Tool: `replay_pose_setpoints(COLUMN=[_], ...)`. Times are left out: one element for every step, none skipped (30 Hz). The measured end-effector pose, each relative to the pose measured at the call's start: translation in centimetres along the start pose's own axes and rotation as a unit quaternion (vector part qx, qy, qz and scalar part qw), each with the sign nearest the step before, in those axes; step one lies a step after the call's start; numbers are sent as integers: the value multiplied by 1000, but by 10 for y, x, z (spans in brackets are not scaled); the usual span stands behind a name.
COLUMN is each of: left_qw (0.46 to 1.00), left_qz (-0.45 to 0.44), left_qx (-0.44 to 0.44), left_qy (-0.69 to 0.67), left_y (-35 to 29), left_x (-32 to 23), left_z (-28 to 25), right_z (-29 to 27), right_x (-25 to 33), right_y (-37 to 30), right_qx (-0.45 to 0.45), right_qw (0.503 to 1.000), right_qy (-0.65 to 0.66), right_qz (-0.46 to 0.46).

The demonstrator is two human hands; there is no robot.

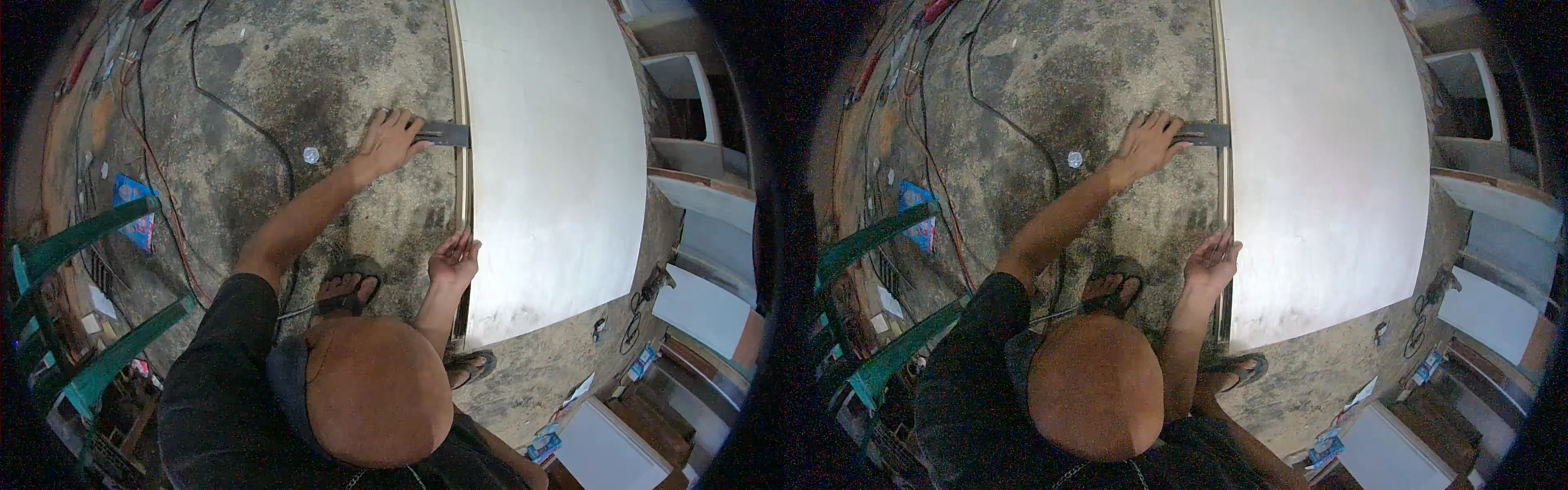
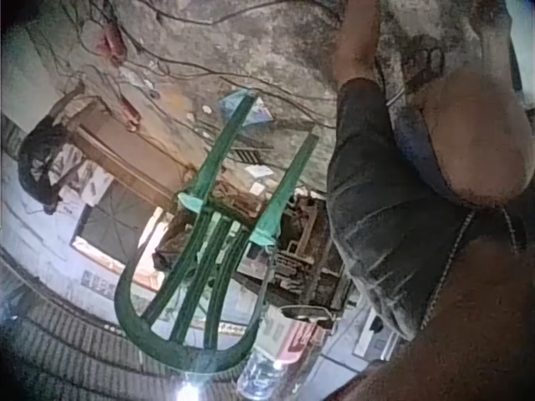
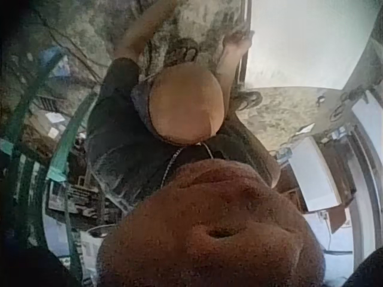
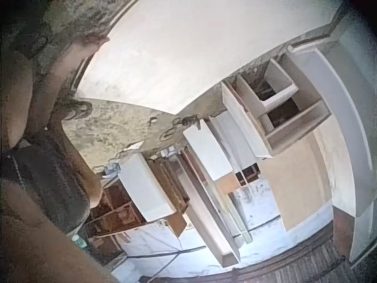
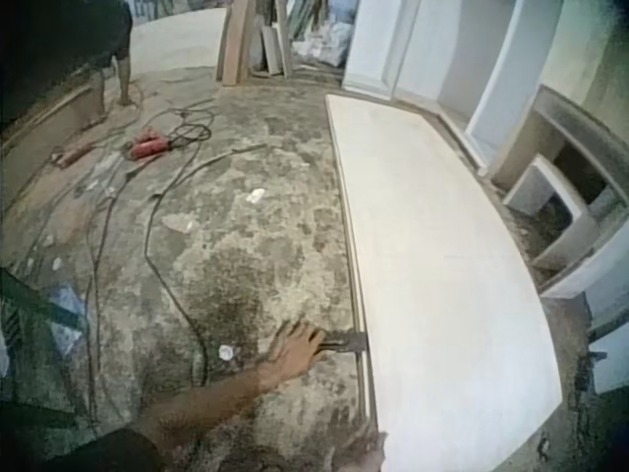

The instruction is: The person shaves the edge of a large wooden board using a hand plane, working along the entire length of the side.

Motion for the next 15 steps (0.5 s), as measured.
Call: replay_pose_setpoints(left_qw=[998,998,997,982,982,992,995,995,991,982,978,978,982,985,985], left_qz=[14,16,-29,-75,-81,-68,-49,-48,-92,-138,-149,-150,-137,-123,-126], left_qx=[-54,-54,47,147,147,67,-12,-13,38,89,90,89,54,20,20], left_qy=[15,11,-46,-96,-90,-84,-82,-81,-86,-91,-117,-118,-118,-117,-115], left_y=[-2,7,14,14,8,5,11,12,13,15,19,19,20,21,17], left_x=[0,-7,-8,-7,10,37,47,53,66,71,69,67,66,65,63], left_z=[-7,-20,-21,-21,-15,-12,-26,-27,-21,-20,-22,-17,-21,-25,-23], right_z=[1,-1,-3,-2,1,1,0,-1,-2,-4,-5,-5,-1,1,-2], right_x=[-1,3,8,9,4,2,3,4,4,6,8,9,7,5,4], right_y=[-3,-2,2,3,1,0,0,0,2,4,5,7,-1,-5,-1], right_qx=[-10,-24,-25,0,26,28,4,-19,-19,-16,-13,-13,-11,-9,-9], right_qw=[1000,1000,1000,1000,999,999,1000,1000,1000,999,999,999,999,999,1000], right_qy=[5,14,16,17,15,10,14,19,21,27,33,33,30,28,25], right_qz=[4,1,-2,11,29,35,21,7,7,8,8,7,11,15,17])
Point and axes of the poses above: each hand's wrist, its own y-axis towards the middle knuckle, its own z-axis out of the palm, x = y × z, the point moved 7 cm from there along y, towards the middle knuckle, and after that the axes turned 13 degrees about -x, right-handed, at the moved point
